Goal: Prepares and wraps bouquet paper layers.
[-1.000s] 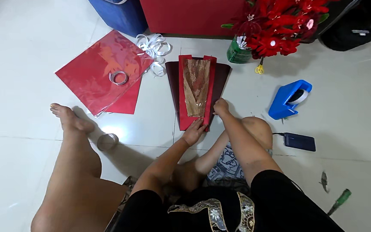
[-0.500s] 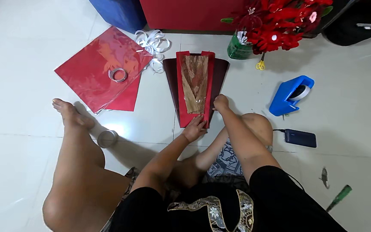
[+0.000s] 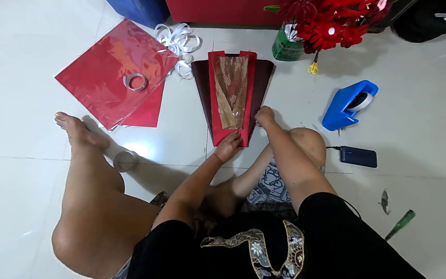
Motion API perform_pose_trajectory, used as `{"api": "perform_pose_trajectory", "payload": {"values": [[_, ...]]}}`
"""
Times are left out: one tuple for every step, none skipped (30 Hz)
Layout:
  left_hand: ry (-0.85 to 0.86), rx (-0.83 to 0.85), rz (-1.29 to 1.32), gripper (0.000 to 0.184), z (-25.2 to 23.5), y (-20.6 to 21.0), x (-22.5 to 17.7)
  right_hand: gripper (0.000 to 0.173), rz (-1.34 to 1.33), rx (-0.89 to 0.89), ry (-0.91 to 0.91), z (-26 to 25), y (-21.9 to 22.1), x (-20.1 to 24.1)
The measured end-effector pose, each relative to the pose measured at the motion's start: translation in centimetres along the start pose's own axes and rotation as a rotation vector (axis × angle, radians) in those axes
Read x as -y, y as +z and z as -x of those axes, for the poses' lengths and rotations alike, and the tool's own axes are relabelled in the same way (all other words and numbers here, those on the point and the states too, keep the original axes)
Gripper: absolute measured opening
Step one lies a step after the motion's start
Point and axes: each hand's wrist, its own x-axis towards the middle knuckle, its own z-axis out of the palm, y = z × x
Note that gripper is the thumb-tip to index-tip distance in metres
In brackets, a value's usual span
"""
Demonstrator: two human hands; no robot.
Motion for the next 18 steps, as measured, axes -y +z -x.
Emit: {"api": "perform_pose_trajectory", "payload": {"values": [[0.0,-0.014,-0.003,0.038,0.03,0.16,0.0,0.036,0.019,-0.003,-0.006,0.04,0.01,0.02],[-0.001,-0.026,-0.003,0.038,0.05,0.37,0.03,0.035,0.048,-0.01,-0.01,0.08,0.04,0.06],[0.004,-0.048,-0.007,0.037,0.06,0.6,0.13,0.035,0.077,-0.011,-0.01,0.15,0.02,0.16],[0.01,-0.063,-0.014,0.037,0.1,0.78,0.2,0.036,0.09,-0.011,-0.008,0.24,-0.01,0.26],[0.017,-0.077,-0.023,0.037,0.15,0.93,0.26,0.037,0.092,-0.012,-0.004,0.26,-0.01,0.27],[0.02,-0.088,-0.028,0.036,0.17,1.06,0.31,0.038,0.088,-0.015,-0.003,0.22,0.01,0.22],[0.015,-0.091,-0.025,0.036,0.18,1.11,0.31,0.039,0.082,-0.018,-0.008,0.18,0.04,0.11],[0.006,-0.088,-0.015,0.036,0.19,1.11,0.27,0.04,0.072,-0.015,-0.022,0.09,0.07,-0.06],[0.006,-0.088,-0.011,0.036,0.2,1.11,0.25,0.04,0.067,-0.01,-0.033,0.03,0.07,-0.15],[0.01,-0.091,-0.01,0.036,0.21,1.11,0.24,0.041,0.071,-0.004,-0.04,-0.1,0.05,-0.2],[0.014,-0.091,-0.013,0.036,0.23,1.1,0.23,0.041,0.082,0.002,-0.042,-0.2,0.01,-0.19],[0.016,-0.089,-0.017,0.036,0.26,1.09,0.23,0.041,0.094,0.006,-0.039,-0.25,-0.05,-0.17],[0.019,-0.087,-0.023,0.036,0.33,1.06,0.21,0.04,0.1,0.008,-0.039,-0.22,-0.11,-0.13],[0.024,-0.091,-0.032,0.036,0.37,1.05,0.22,0.039,0.102,0.007,-0.038,-0.21,-0.13,-0.07],[0.029,-0.093,-0.037,0.036,0.36,1.09,0.25,0.039,0.106,0.003,-0.035,-0.17,-0.15,0.0],[0.032,-0.094,-0.039,0.036,0.34,1.12,0.25,0.038,0.106,0.0,-0.033,-0.08,-0.19,0.05],[0.032,-0.094,-0.04,0.036,0.33,1.14,0.26,0.038,0.099,-0.006,-0.034,0.05,-0.24,0.12],[0.033,-0.098,-0.042,0.036,0.33,1.16,0.29,0.039,0.096,-0.01,-0.033,0.19,-0.28,0.23]]}}
